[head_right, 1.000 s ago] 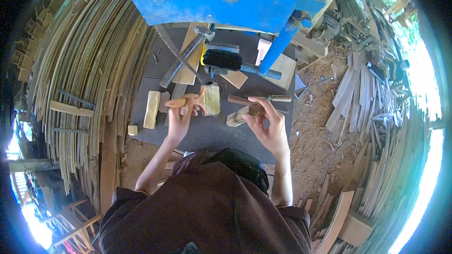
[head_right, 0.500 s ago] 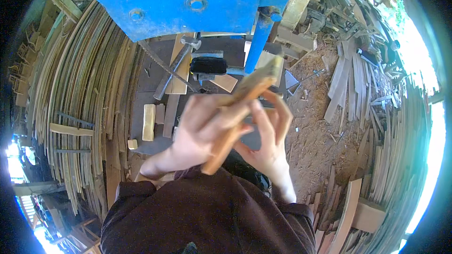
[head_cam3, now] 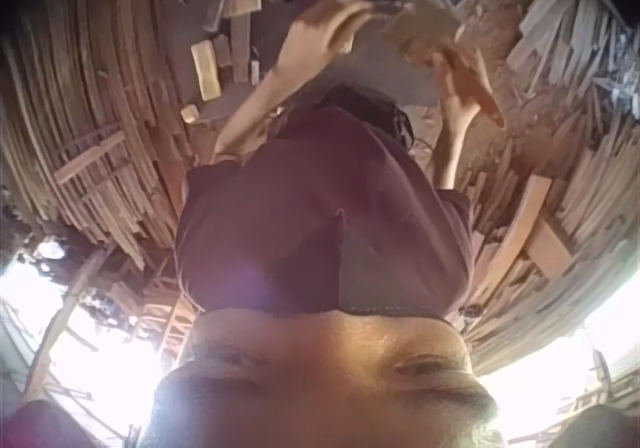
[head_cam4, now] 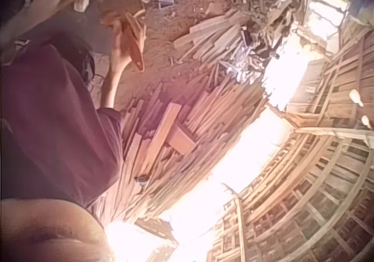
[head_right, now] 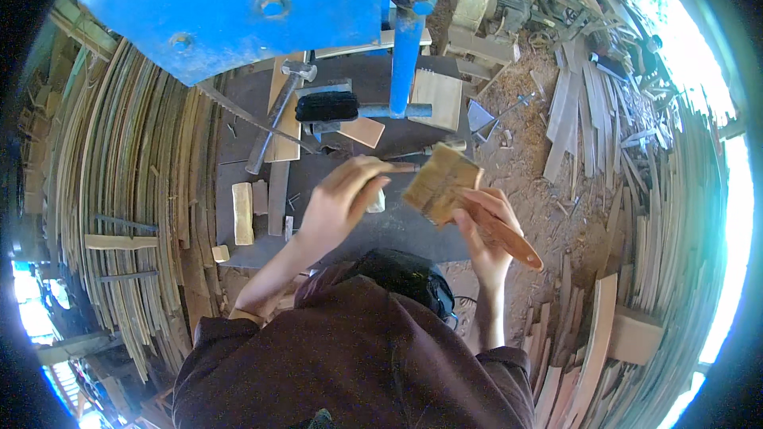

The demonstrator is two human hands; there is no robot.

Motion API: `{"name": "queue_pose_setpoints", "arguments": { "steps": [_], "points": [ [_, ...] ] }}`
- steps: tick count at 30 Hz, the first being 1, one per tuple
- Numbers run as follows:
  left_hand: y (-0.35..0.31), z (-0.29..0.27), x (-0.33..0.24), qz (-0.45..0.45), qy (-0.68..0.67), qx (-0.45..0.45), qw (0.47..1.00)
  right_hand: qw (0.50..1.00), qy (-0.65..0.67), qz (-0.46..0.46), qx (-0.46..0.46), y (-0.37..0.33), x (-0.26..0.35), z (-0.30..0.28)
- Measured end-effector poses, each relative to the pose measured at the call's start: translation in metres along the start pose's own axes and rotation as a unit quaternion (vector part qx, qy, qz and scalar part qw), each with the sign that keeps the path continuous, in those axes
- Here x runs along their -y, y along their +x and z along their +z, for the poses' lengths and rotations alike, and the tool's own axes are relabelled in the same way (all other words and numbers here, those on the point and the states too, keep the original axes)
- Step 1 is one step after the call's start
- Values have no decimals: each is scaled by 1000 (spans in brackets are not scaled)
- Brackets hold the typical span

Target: The person handles small wooden pieces on a workbench, brushes a piece to remove dust, and uses a chisel to carve or shape a wooden block. The person repeatedly positions and adjusts the wood while working with the chisel.

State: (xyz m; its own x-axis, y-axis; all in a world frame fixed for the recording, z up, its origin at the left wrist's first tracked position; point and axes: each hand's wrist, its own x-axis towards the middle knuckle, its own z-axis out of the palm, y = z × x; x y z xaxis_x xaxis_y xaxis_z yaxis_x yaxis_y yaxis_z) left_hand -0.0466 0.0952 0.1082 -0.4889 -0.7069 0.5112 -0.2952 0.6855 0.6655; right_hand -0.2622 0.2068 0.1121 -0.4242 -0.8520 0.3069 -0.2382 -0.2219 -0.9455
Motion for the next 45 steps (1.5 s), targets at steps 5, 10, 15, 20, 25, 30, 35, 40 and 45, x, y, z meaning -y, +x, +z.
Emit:
{"name": "queue_pose_setpoints", "arguments": {
  "steps": [5, 10, 15, 20, 25, 30, 35, 40, 45],
  "points": [
    [-25, -33, 13, -90, -11, -84, 992, 985, 99, 23, 137, -1, 4, 31],
    [-50, -52, 23, -176, -70, -131, 973, 957, 153, 54, 242, 11, -8, 67],
    [-74, -58, 17, -179, -2, -155, 971, 920, 181, 102, 333, 12, -39, 95],
    [-82, -65, 21, -188, -24, -180, 965, 929, 102, 125, 333, 1, -118, 77],
    [-91, -72, 28, -200, -12, -182, 963, 964, -27, 100, 246, 4, -127, 57],
    [-89, -73, 32, -212, -3, -182, 960, 946, 138, 127, 266, 18, -46, 85],
    [-85, -70, 29, -208, 4, -192, 959, 903, 224, 92, 355, 6, -51, 114],
    [-98, -70, 40, -235, -34, -253, 938, 893, 189, 165, 373, 0, -130, 91],
    [-103, -73, 44, -277, -38, -281, 918, 938, -70, 82, 330, 14, -180, 52]
  ]
}}
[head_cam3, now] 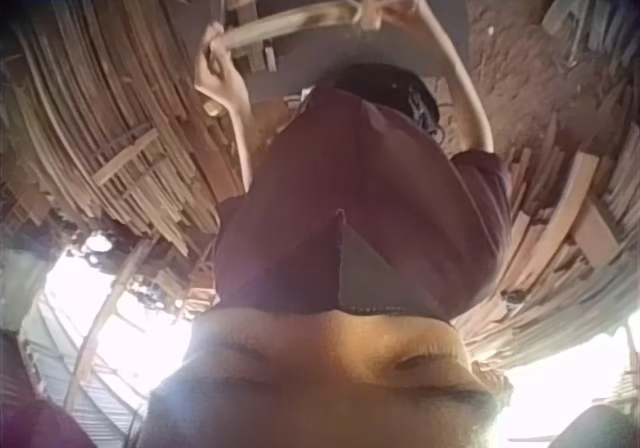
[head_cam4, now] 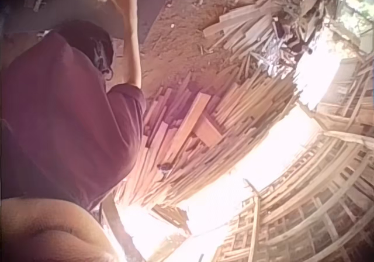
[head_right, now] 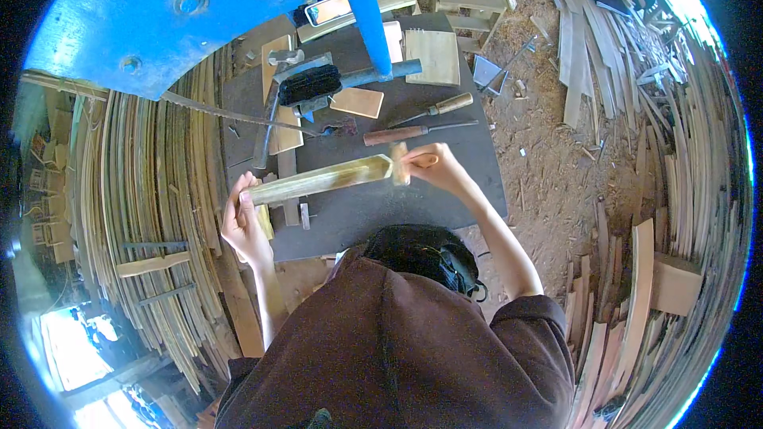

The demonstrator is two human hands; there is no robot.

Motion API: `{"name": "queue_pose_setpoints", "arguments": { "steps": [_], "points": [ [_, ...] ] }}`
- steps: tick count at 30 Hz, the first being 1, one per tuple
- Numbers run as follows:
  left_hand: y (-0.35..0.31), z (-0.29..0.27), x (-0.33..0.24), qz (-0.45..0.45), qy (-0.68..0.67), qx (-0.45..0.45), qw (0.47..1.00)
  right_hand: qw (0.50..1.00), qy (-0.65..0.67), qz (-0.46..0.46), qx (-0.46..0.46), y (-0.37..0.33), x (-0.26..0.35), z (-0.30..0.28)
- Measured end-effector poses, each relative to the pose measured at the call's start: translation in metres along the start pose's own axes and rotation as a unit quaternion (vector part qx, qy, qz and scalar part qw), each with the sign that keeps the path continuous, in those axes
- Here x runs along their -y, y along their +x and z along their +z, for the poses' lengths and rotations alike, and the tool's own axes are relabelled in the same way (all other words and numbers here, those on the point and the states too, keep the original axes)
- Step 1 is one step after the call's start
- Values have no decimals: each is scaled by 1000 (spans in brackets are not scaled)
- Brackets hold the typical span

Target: The person handles small wooden pieces on a workbench, brushes a piece to remove dust, and uses a chisel to carve or shape a wooden block. The person repeatedly positions and adjusts the wood while working with the chisel.

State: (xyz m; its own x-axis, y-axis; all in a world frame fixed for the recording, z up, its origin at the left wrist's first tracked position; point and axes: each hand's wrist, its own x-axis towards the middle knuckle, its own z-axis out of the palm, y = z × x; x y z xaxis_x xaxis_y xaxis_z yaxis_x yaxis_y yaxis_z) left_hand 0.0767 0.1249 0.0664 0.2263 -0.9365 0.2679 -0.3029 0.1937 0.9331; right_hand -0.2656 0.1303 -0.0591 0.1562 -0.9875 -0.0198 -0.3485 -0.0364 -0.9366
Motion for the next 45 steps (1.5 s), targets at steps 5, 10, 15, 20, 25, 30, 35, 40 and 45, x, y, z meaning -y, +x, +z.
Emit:
{"name": "queue_pose_setpoints", "arguments": {
  "steps": [5, 10, 15, 20, 25, 30, 35, 40, 45],
  "points": [
    [-4, 0, 6, -6, -15, -25, 1000, 997, 43, -22, -59, 10, 70, -10],
    [0, 0, -2, 27, 7, 14, 1000, 969, 197, -120, 84, 26, 126, 28],
    [2, -9, -4, 23, 25, 53, 998, 931, 342, 23, 121, 28, 71, 38],
    [1, -11, 0, 49, 8, 64, 997, 957, 261, 97, 85, 10, -3, 10],
    [3, -7, -2, 97, 6, 99, 990, 984, 158, 76, -28, 10, 23, -18],
    [7, 10, -17, 82, -29, 170, 982, 951, 307, 1, 47, 30, 132, -15],
    [10, 16, -29, 106, -34, 221, 969, 900, 420, -44, 106, 44, 127, 8],
    [8, 10, -19, 122, -71, 225, 964, 885, 462, 36, 50, 24, 44, 29],
    [6, 6, -13, 125, -82, 219, 964, 966, 228, 120, 10, -4, -28, 6]
  ]
}}
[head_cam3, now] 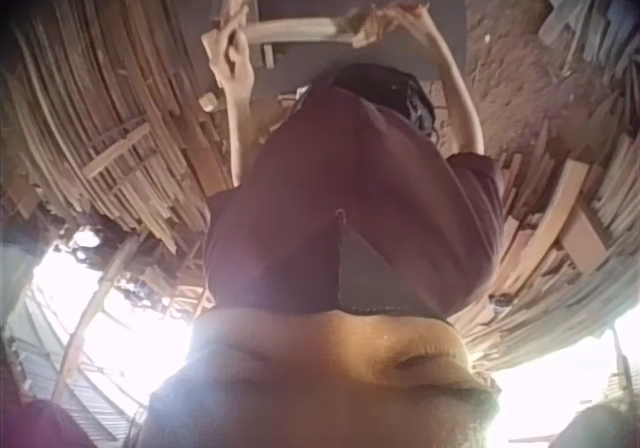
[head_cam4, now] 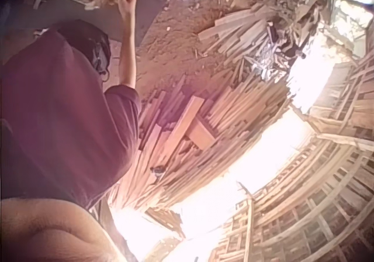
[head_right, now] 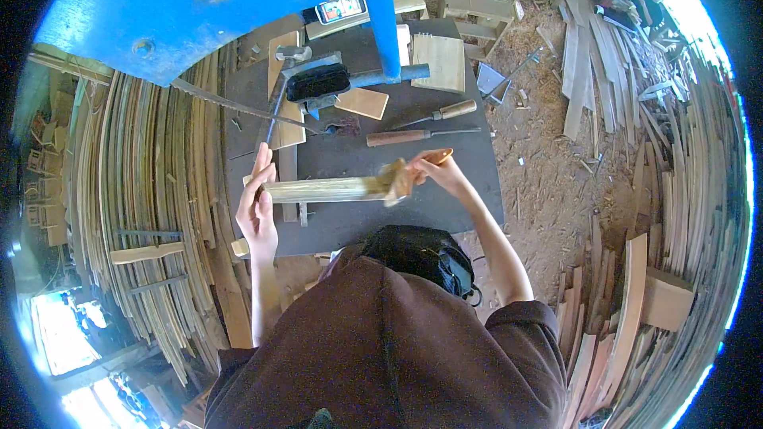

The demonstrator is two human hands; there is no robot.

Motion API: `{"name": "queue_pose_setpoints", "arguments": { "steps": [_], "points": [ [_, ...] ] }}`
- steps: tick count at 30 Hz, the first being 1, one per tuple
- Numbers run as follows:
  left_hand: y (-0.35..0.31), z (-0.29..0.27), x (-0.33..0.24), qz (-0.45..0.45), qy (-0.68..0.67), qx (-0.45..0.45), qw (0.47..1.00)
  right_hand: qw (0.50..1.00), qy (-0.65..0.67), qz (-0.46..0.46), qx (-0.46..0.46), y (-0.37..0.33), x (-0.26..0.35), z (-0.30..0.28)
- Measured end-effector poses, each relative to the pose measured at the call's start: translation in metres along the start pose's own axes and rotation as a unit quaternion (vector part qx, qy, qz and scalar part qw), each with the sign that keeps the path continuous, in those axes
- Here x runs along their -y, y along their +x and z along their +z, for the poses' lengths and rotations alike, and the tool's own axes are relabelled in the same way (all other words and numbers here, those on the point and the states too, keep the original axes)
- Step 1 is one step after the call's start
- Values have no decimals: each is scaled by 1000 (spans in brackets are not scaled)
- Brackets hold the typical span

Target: The person handles small wooden pieces on a workbench, brushes a piece to remove dust, and uses a chisel to carve or shape a wooden block. The person repeatedly positions and adjusts the wood while working with the chisel.

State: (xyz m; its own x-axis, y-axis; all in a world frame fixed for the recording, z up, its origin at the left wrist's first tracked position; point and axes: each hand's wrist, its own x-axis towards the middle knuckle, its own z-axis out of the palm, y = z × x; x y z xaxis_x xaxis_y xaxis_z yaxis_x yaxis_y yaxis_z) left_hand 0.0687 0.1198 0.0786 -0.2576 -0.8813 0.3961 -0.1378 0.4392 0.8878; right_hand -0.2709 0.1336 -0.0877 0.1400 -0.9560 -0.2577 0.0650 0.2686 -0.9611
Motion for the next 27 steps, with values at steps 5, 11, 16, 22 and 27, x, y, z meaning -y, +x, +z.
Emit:
{"name": "queue_pose_setpoints", "arguments": {
  "steps": [5, 11, 16, 22, 27],
  "points": [
    [-2, 1, 4, 15, -28, 5, 999, 993, -91, -68, -26, -2, 33, -13],
    [7, 8, 6, 30, -69, 21, 997, 981, 77, -165, 64, 3, 116, 59],
    [2, 6, 7, -23, -113, 10, 993, 976, 120, -143, 113, 12, 78, 63],
    [6, 13, 2, -35, -55, -30, 997, 996, 35, -47, 70, 11, -29, 1],
    [2, 3, -9, -67, 65, 24, 995, 992, -72, -81, -64, -5, -32, -32]
  ]
}}
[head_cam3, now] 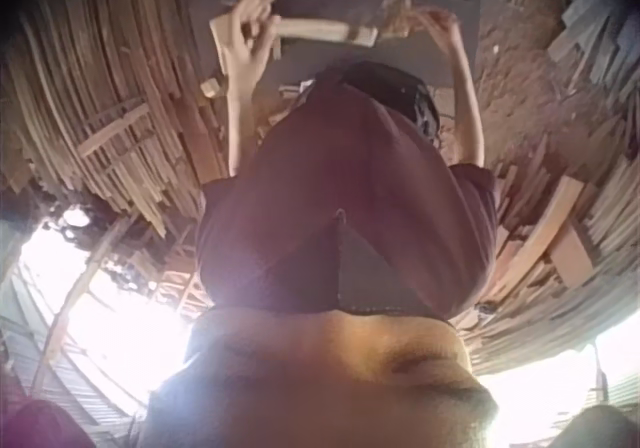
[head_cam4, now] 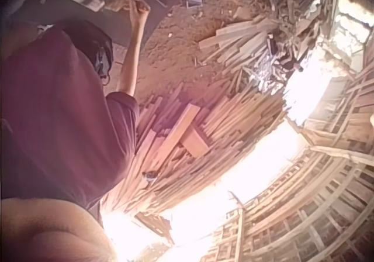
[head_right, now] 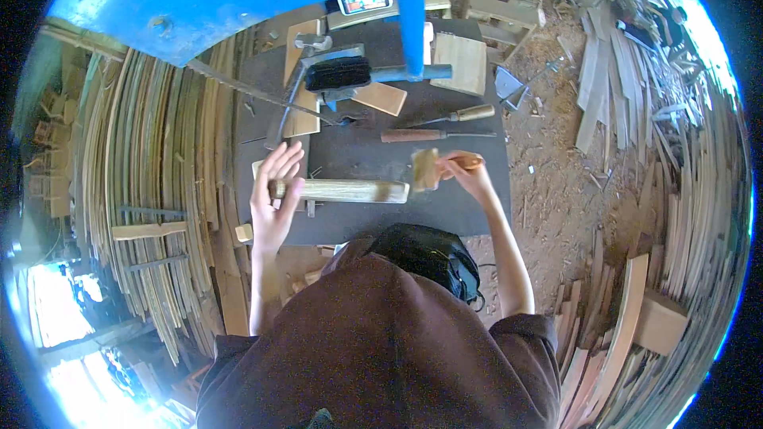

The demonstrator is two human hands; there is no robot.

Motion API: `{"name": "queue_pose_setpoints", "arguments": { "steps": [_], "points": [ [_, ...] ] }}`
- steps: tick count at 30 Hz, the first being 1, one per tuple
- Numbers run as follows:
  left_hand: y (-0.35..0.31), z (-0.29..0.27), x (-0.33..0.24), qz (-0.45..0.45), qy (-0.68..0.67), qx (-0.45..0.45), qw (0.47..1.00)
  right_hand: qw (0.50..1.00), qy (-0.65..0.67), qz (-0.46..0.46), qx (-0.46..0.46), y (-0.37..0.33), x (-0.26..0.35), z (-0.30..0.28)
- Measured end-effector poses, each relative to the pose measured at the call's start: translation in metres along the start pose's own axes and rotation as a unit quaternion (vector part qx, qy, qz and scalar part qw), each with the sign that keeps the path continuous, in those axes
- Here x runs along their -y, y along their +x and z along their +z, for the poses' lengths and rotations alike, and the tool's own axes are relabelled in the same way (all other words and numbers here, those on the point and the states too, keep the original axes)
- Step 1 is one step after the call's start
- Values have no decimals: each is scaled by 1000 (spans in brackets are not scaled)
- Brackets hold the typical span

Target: The person handles small wooden pieces on a workbench, brushes a piece to remove dust, and uses a chisel to carve or shape a wooden block. The person repeatedly positions and adjusts the wood while working with the chisel.

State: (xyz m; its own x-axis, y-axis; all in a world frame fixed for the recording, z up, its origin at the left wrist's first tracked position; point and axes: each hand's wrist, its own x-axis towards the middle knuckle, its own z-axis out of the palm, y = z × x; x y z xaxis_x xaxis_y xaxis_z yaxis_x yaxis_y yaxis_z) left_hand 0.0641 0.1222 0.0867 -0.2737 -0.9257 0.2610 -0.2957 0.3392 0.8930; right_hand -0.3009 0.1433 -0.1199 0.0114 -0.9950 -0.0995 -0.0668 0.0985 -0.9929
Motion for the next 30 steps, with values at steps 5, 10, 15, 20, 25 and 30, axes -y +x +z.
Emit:
{"name": "queue_pose_setpoints", "arguments": {
  "steps": [5, 10, 15, 20, 25, 30],
  "points": [
    [-19, -40, -25, -203, 249, 112, 940, 994, 18, -64, -88, -14, 36, -13],
    [-39, -53, -25, -183, 223, 38, 957, 996, 15, -52, -72, -16, 56, 1],
    [-63, -111, -33, -125, 301, -163, 931, 997, 23, -33, -73, -20, 60, 4],
    [-76, -203, -85, -235, 312, -298, 871, 993, 36, -17, -109, -30, 61, -2],
    [-72, -289, -92, -116, 387, -393, 826, 991, 67, -3, -115, -32, 49, -5],
    [-6, -324, -13, -69, 280, -462, 839, 992, 55, -9, -113, -29, 55, 3]
  ]
}}
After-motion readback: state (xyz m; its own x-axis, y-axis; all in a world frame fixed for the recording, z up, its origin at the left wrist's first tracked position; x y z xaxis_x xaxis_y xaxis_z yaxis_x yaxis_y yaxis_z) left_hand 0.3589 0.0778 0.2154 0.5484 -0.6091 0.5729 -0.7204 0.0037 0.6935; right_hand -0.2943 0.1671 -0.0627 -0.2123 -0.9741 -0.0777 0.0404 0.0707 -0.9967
